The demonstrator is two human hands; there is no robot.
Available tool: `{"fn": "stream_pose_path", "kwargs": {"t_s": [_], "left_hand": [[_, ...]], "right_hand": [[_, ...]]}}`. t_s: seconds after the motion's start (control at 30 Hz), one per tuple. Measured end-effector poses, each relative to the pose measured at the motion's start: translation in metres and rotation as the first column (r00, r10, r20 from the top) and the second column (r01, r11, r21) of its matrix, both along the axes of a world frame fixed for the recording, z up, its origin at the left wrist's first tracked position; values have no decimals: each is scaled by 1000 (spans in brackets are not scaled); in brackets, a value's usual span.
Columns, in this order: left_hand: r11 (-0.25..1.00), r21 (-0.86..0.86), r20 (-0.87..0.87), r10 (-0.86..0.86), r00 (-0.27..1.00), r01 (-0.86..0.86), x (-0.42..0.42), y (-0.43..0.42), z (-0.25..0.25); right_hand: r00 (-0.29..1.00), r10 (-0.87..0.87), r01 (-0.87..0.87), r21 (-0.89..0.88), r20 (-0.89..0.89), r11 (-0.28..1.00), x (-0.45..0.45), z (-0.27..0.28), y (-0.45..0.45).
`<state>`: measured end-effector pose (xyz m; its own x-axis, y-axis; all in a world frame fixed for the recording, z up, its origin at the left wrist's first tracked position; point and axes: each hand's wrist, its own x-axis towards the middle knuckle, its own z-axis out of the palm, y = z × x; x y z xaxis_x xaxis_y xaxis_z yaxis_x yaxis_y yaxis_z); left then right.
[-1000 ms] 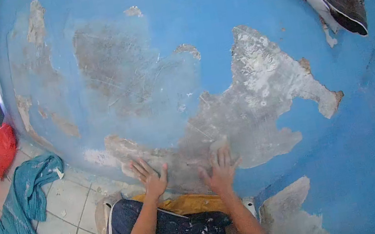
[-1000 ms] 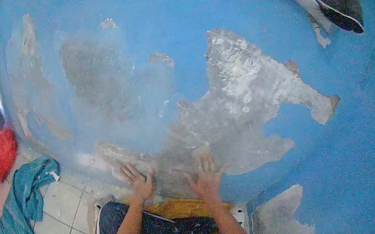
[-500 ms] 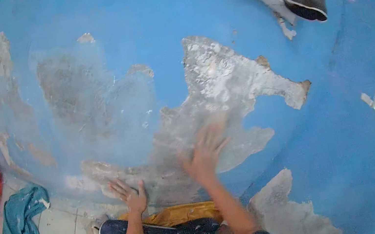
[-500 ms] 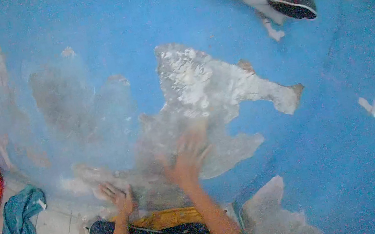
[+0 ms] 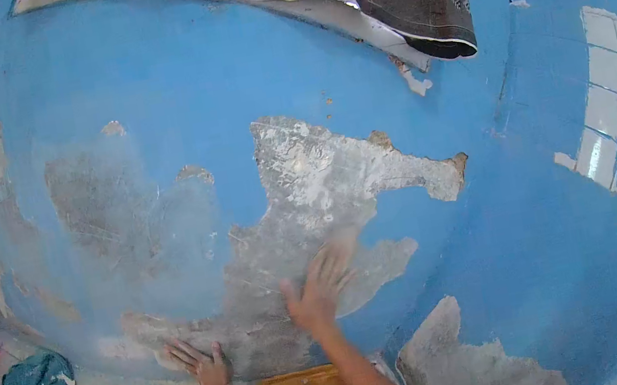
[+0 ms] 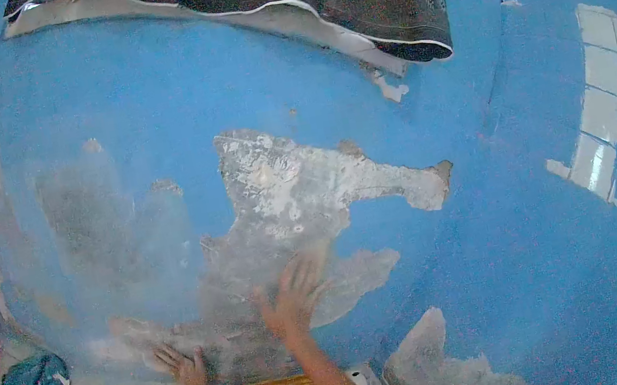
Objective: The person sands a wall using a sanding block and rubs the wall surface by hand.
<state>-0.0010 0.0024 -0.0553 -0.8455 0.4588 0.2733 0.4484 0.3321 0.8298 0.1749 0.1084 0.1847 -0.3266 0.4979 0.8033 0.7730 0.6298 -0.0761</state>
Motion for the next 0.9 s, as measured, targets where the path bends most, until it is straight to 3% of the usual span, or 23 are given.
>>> {"fn": "stream_pose_path", "kwargs": {"t_s": [0.1, 0.13, 0.2, 0.27, 0.3, 0.33, 0.4, 0.47, 0.5, 0.57, 0.6, 0.67, 0.8, 0.9], "left_hand": [[996, 82, -36, -27, 999, 29, 0, -2, 0], [988, 144, -25, -45, 999, 48, 1, -3, 2], [986, 138, -14, -92, 996, 93, 1, -3, -5], [984, 93, 11, -155, 988, 154, 4, -10, 2], [983, 44, 19, -181, 983, 180, 6, -13, 8], [978, -9, 35, -208, 977, 209, 8, -16, 14], [975, 43, 78, -222, 972, 219, 9, -13, 20], [984, -8, -27, -180, 983, 180, 12, -12, 24], [984, -20, -32, -180, 983, 180, 14, -12, 24], [975, -47, 1, -216, 976, 216, 10, -11, 32], [963, -72, 56, -257, 965, 261, 10, -13, 34], [986, -25, -84, -167, 982, 166, 8, -7, 13], [957, 22, 82, -290, 954, 289, 10, -23, 19], [960, -104, 50, -256, 966, 259, 13, -13, 5]], "right_hand": [[959, 96, -60, -142, 266, 988, 3, -120, -19], [955, 110, -66, -163, 274, 984, 9, -140, -14], [860, -75, -3, 152, 505, 988, 21, -164, -16], [974, 54, -6, -209, 222, 978, 28, -132, -11], [967, -136, 154, -68, 213, 986, 28, -109, 0], [992, -125, 121, -162, -18, 979, 30, -88, 11], [953, -268, 250, -135, -143, 959, 27, -37, 19], [935, -101, 26, -220, -339, 975, 26, -25, 21], [946, -91, 7, -263, -311, 965, 22, -41, 20], [997, -24, 16, -103, -73, 995, 11, -85, 21], [999, -7, 0, -161, -44, 987, 14, -113, 22], [918, -160, 101, 177, 363, 979, 20, -168, 28], [921, -101, 151, -104, 377, 983, 35, -198, 14], [969, -20, 40, -74, 247, 996, 40, -213, 23]]}}
